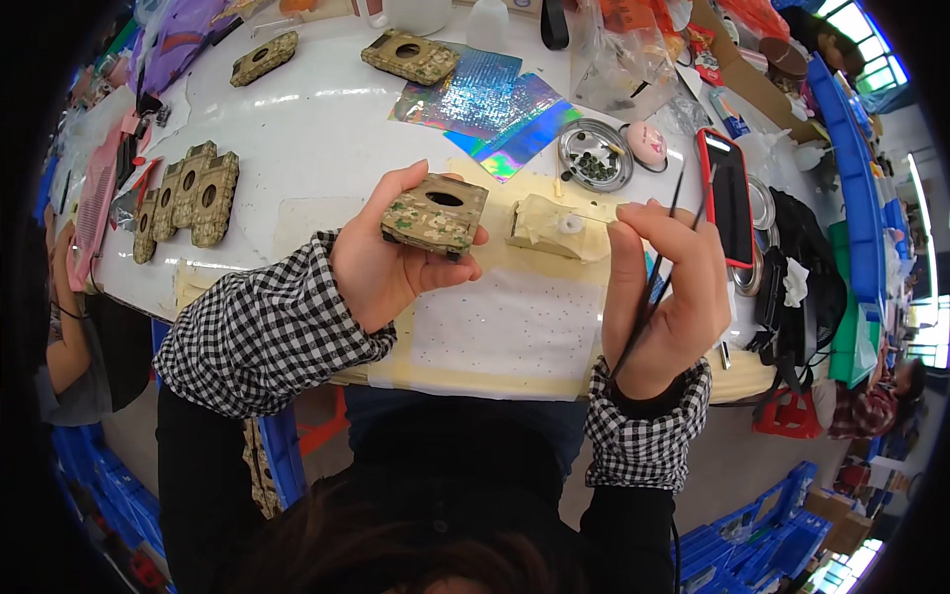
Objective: Painting and detailing camouflage patterns on plastic toy tank hulls using a brush.
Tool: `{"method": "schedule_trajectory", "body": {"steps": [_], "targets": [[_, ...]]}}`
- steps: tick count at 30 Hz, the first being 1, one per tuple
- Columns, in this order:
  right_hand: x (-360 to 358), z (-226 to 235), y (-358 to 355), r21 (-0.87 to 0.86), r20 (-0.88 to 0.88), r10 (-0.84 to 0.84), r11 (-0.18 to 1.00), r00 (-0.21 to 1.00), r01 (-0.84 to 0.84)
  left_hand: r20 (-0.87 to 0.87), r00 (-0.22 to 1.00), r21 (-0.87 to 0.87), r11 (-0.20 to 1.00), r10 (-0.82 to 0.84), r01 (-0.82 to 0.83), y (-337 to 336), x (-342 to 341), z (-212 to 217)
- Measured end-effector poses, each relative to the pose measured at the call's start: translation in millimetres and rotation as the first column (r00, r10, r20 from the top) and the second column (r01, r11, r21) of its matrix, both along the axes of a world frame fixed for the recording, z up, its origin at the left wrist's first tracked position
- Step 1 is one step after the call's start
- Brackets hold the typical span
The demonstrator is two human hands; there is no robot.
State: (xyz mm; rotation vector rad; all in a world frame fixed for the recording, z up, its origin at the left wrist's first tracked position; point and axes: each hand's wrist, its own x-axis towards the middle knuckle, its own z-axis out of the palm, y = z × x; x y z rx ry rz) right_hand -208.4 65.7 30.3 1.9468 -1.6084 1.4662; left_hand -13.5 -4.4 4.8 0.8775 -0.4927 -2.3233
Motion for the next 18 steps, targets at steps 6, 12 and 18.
{"method": "schedule_trajectory", "body": {"steps": [6,12,18], "targets": [[3,5,2,-0.006,-0.011,0.076,0.997,0.997,-0.076,0.020,1.000,-0.016,1.000,-0.008,0.008,1,-1,3],[-1,1,-5,0.051,-0.111,-0.015,0.998,0.994,0.021,0.010,1.000,-0.020,1.000,-0.010,0.010,1,-1,2],[-4,-5,-10,0.117,-0.247,-0.019,0.992,0.969,0.049,0.011,1.000,-0.019,1.000,-0.008,0.008,1,-2,2]]}}
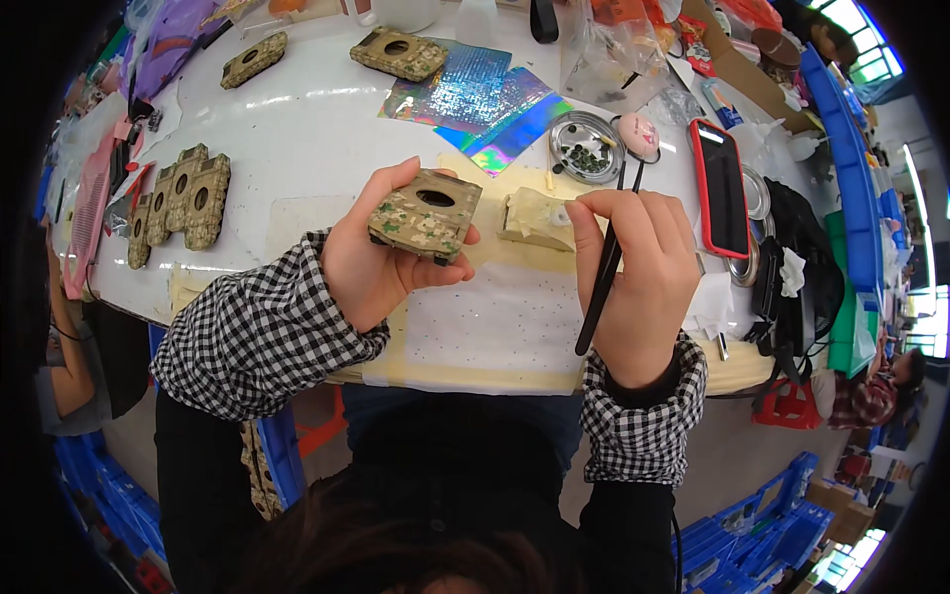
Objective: Painting and detailing camouflage patterns on plastic toy tank hulls using a brush.
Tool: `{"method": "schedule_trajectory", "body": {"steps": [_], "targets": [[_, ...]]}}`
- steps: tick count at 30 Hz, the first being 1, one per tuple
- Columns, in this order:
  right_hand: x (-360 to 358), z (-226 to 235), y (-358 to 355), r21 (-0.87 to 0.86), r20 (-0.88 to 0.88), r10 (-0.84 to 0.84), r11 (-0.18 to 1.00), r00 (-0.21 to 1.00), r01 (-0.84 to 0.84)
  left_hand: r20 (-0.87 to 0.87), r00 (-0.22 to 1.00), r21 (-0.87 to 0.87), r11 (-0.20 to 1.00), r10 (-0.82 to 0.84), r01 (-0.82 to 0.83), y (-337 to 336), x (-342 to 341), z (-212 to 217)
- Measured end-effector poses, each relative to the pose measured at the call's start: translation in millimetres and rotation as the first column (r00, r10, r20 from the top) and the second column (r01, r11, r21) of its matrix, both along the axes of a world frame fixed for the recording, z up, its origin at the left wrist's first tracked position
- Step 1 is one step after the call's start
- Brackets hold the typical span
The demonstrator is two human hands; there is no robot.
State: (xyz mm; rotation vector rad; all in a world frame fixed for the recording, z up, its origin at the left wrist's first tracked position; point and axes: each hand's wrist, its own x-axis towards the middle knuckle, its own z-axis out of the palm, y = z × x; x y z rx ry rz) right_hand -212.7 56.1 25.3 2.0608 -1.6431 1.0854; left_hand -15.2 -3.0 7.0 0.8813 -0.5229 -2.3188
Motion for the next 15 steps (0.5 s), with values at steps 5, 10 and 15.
{"method": "schedule_trajectory", "body": {"steps": [5,10,15], "targets": [[7,8,5,-0.087,0.067,-0.018,0.996,0.998,0.024,0.021,1.000,-0.002,1.000,-0.006,0.006,0,1,1],[16,10,15,-0.062,0.376,0.211,0.977,0.902,-0.202,0.057,0.998,-0.008,1.000,-0.011,0.011,2,0,4],[30,5,9,-0.006,0.575,0.332,0.916,0.748,-0.402,0.058,0.998,-0.030,0.999,-0.019,0.020,3,-2,3]]}}
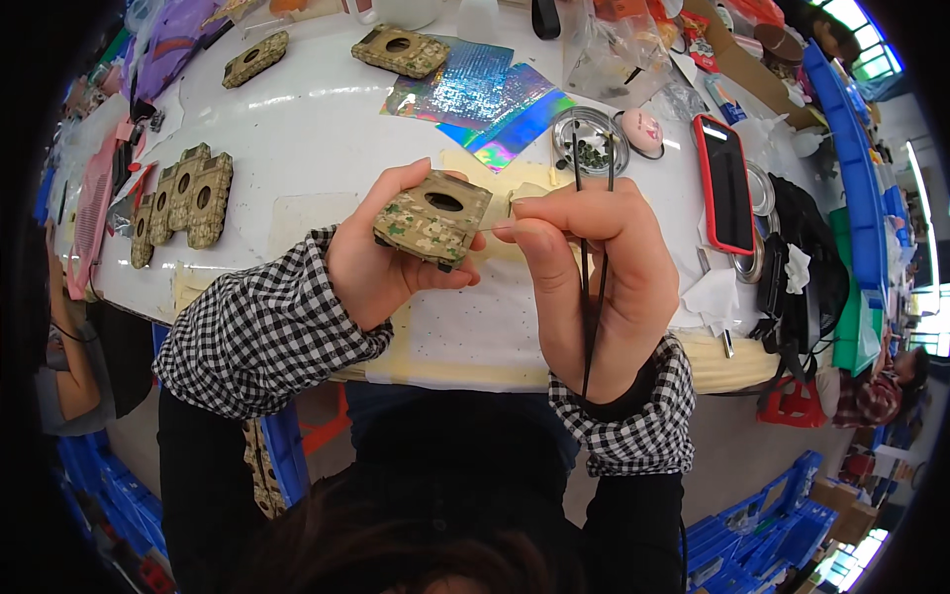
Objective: Painting and detailing camouflage patterns on plastic toy tank hulls using a brush.
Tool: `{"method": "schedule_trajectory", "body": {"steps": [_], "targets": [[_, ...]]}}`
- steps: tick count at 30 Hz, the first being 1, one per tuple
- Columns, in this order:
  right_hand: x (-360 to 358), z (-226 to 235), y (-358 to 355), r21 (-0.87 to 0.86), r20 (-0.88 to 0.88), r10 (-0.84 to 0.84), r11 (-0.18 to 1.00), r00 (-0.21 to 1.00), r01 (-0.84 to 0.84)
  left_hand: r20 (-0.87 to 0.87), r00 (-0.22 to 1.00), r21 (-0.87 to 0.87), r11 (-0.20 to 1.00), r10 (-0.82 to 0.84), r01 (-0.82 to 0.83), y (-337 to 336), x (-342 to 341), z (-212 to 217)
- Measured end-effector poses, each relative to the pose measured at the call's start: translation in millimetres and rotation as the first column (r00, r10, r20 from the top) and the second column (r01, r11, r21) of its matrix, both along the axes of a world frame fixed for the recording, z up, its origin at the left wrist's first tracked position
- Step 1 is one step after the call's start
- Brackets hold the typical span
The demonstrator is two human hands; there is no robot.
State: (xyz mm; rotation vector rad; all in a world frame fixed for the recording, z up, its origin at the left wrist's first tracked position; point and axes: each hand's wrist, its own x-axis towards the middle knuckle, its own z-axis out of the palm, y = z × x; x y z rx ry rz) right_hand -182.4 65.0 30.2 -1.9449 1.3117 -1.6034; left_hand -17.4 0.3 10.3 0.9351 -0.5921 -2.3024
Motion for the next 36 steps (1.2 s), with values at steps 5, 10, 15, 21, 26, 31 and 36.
{"method": "schedule_trajectory", "body": {"steps": [5,10,15,21,26,31,36], "targets": [[8.9,-0.2,-3.3,0.106,0.186,0.109,0.986,0.977,-0.130,-0.021,0.999,-0.039,0.999,-0.026,0.025,0.4,2.7,-5.4],[9.7,-0.8,-3.4,0.136,0.190,0.105,0.982,0.976,-0.132,-0.016,0.999,-0.053,0.998,-0.036,0.035,0.9,2.5,-5.3],[9.9,-0.1,-3.5,0.143,0.160,0.094,0.983,0.983,-0.117,-0.015,0.999,-0.056,0.998,-0.041,0.040,0.8,2.5,-5.8],[9.4,-0.7,-4.0,0.143,0.150,0.093,0.983,0.984,-0.115,-0.006,0.999,-0.059,0.997,-0.044,0.043,0.5,2.1,-5.8],[9.9,-0.5,-3.6,0.153,0.182,0.087,0.982,0.979,-0.115,-0.016,0.998,-0.081,0.995,-0.068,0.066,-0.7,1.9,-8.3],[8.0,0.2,-2.4,0.160,0.249,0.053,0.983,0.967,-0.095,-0.013,0.999,-0.056,0.998,-0.041,0.040,0.5,2.4,-4.4],[6.0,2.1,-2.0,0.175,0.232,0.006,0.983,0.973,-0.048,0.001,1.000,-0.041,0.999,-0.025,0.025,1.9,1.0,-1.4]]}}
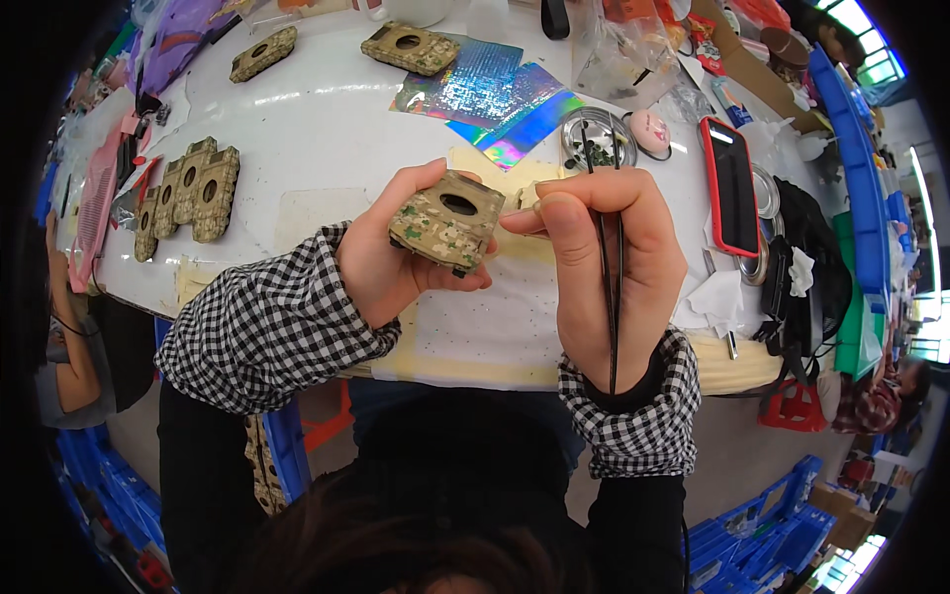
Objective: Painting and detailing camouflage patterns on plastic toy tank hulls using a brush.
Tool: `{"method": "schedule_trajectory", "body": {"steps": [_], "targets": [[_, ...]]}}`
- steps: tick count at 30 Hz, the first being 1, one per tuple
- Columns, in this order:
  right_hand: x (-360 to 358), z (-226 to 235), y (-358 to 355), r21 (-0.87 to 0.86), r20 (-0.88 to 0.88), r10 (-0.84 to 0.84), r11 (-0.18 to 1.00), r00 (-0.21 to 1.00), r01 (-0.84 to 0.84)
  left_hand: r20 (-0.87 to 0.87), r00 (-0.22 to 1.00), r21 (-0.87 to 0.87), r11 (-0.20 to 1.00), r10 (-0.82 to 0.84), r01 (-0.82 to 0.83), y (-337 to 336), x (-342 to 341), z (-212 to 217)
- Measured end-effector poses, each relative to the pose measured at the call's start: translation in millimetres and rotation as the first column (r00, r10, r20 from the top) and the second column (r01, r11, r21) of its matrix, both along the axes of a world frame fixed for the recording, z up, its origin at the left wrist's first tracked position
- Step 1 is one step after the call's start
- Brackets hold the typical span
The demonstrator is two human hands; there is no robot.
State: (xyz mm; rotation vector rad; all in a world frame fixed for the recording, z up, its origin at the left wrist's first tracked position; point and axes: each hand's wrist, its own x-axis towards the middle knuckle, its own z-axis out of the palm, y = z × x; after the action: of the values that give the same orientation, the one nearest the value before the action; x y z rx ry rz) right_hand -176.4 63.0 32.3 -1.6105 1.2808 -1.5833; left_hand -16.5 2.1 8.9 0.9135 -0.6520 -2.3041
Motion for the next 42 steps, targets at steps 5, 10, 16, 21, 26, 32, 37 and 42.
{"method": "schedule_trajectory", "body": {"steps": [5,10,16,21,26,32,37,42], "targets": [[1,0,0,0.022,0.002,0.041,0.999,0.999,-0.041,-0.007,1.000,-0.005,1.000,0.003,-0.003,0,2,-1],[-16,0,-1,-0.136,-0.196,-0.216,0.972,0.956,0.192,-0.001,1.000,-0.011,1.000,-0.009,0.009,-1,2,0],[-36,-10,-7,-0.351,-0.549,-0.444,0.891,0.708,0.287,0.000,1.000,-0.026,0.999,0.023,-0.023,0,0,0],[-36,-13,-8,-0.284,-0.687,-0.359,0.933,0.631,0.223,0.001,1.000,-0.017,1.000,-0.011,0.011,-3,1,0],[-48,-2,15,-0.199,-0.592,-0.299,0.954,0.748,0.223,-0.017,1.000,-0.015,1.000,-0.005,0.005,-4,3,-2],[-52,-25,60,0.130,-0.333,-0.214,0.954,0.919,0.269,-0.017,1.000,-0.013,1.000,-0.008,0.008,-2,1,-5],[-53,-42,63,0.200,-0.232,-0.122,0.965,0.965,0.170,-0.042,0.999,0.019,1.000,-0.005,0.006,-4,4,-8],[-44,-54,61,0.200,-0.058,-0.202,0.957,0.978,0.210,-0.045,0.999,0.035,0.999,-0.004,0.006,-6,3,-9]]}}
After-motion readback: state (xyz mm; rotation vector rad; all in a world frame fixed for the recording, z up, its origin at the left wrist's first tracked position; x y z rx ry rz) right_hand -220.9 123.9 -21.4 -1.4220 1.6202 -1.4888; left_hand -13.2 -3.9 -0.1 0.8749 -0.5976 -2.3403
